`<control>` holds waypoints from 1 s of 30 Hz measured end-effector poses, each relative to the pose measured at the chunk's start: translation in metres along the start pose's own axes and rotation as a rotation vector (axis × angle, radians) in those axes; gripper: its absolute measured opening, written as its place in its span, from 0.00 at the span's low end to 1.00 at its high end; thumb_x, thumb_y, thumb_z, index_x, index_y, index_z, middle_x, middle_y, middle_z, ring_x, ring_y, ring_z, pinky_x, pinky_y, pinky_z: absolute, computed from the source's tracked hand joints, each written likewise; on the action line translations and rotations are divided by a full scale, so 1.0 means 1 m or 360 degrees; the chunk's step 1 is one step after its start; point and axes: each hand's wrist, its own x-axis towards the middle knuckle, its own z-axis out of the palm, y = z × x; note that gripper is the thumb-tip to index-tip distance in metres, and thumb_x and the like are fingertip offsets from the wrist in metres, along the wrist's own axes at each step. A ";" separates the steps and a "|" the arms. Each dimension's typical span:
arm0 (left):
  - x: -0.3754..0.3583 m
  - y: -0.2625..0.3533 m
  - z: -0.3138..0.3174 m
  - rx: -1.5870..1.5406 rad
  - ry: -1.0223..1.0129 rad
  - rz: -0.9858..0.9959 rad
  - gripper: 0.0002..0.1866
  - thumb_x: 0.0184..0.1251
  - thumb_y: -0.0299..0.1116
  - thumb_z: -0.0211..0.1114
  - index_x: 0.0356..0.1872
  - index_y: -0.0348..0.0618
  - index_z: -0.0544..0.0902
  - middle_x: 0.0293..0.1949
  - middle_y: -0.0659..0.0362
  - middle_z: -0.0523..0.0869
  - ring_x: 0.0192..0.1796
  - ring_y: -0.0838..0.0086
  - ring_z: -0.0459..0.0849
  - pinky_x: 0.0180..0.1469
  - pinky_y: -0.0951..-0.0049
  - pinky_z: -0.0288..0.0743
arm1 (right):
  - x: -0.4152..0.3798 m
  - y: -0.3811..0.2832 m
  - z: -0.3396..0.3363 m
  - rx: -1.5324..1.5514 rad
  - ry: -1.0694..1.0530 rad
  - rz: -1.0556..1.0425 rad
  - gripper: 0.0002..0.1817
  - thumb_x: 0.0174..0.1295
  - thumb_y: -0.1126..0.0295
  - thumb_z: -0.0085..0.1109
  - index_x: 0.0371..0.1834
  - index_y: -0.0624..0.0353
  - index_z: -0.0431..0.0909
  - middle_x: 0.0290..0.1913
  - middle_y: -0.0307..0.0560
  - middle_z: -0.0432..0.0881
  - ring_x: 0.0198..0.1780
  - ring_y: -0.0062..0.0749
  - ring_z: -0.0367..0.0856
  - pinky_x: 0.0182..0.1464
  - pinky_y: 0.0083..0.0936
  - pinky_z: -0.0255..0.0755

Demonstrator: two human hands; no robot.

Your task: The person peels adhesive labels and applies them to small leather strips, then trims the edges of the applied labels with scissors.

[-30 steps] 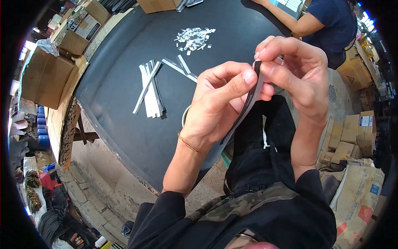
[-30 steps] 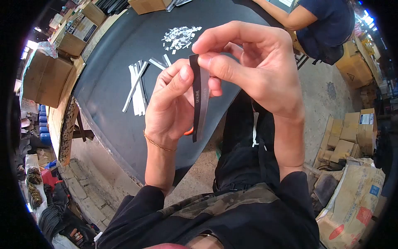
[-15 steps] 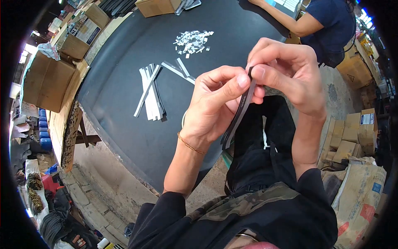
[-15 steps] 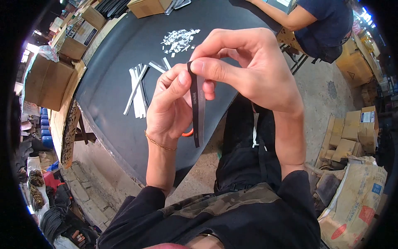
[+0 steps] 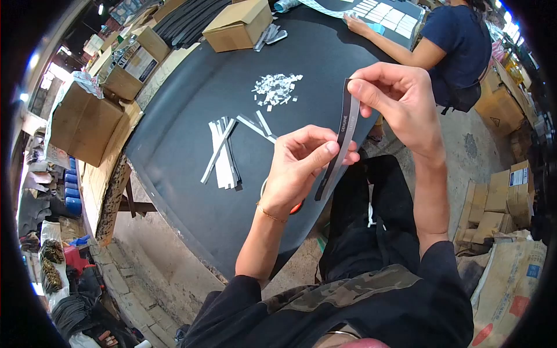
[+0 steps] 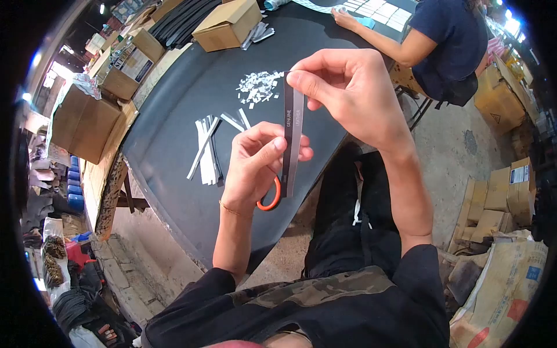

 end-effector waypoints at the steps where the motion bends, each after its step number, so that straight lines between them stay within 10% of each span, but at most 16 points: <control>1: 0.000 0.002 0.002 0.0153 0.0057 0.0055 0.07 0.65 0.26 0.60 0.41 0.33 0.80 0.39 0.47 0.85 0.41 0.61 0.86 0.48 0.66 0.80 | 0.001 0.000 0.000 -0.0028 -0.0002 -0.0012 0.08 0.60 0.72 0.62 0.35 0.67 0.82 0.26 0.36 0.81 0.25 0.12 0.74 0.28 0.10 0.68; 10: -0.007 0.016 0.007 0.0926 0.0423 0.0377 0.07 0.62 0.23 0.65 0.40 0.31 0.83 0.35 0.58 0.85 0.37 0.80 0.82 0.42 0.81 0.77 | 0.002 0.002 0.013 -0.0083 -0.0060 -0.0039 0.07 0.60 0.73 0.62 0.35 0.67 0.83 0.26 0.37 0.81 0.26 0.13 0.75 0.29 0.10 0.69; 30: -0.006 0.019 0.002 0.0931 0.0500 0.0230 0.06 0.60 0.25 0.67 0.36 0.32 0.85 0.30 0.60 0.85 0.34 0.83 0.82 0.38 0.82 0.76 | 0.005 0.002 0.023 -0.0121 -0.0125 -0.0043 0.06 0.60 0.75 0.62 0.34 0.69 0.81 0.26 0.37 0.80 0.27 0.13 0.75 0.30 0.11 0.70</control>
